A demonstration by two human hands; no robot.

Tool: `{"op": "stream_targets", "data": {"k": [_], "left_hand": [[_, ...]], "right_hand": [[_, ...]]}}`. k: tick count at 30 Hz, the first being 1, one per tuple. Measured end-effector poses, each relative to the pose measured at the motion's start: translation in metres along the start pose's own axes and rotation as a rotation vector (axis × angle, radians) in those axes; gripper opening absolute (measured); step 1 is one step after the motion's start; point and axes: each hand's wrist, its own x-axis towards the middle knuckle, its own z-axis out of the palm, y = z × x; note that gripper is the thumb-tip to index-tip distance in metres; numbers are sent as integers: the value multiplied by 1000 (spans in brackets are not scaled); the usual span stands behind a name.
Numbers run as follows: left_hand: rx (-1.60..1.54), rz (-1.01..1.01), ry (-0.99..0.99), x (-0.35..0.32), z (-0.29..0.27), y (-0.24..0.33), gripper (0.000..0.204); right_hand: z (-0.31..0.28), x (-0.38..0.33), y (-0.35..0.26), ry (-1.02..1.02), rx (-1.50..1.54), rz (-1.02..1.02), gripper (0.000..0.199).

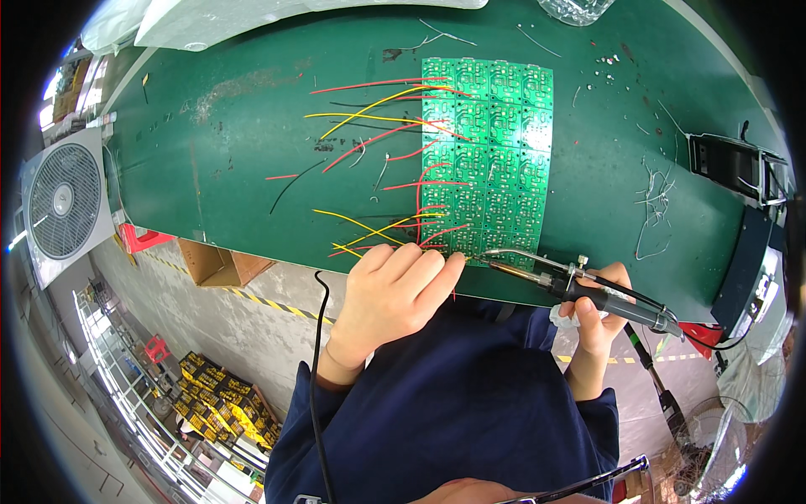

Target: The person picks up wires from a foam tray, aligns them on a circuit board, and solders them to the board using a soldering iron.

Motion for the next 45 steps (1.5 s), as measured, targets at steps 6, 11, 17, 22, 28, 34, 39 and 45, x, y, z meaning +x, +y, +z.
{"op": "stream_targets", "data": {"k": [6,11,17,22,28,34,39,45], "left_hand": [[2,8,10,1,2,-1,23],[-13,-1,-4,2,2,-1,24],[12,-21,6,3,3,-1,23],[62,1,26,0,1,3,23],[74,-8,61,1,3,3,23],[86,15,36,1,1,1,25],[91,21,40,1,2,0,29],[78,26,47,1,3,-1,29]], "right_hand": [[-1,0,0,-2,1,-7,19],[-2,0,2,-7,-28,-20,19],[-3,0,2,-12,-30,-30,19],[-4,0,2,1,-57,-18,19],[-3,0,3,-1,-52,-25,19],[-3,0,3,1,-65,-30,19],[-4,1,4,-16,-56,-39,19],[-4,2,3,-27,-52,-32,18]]}}
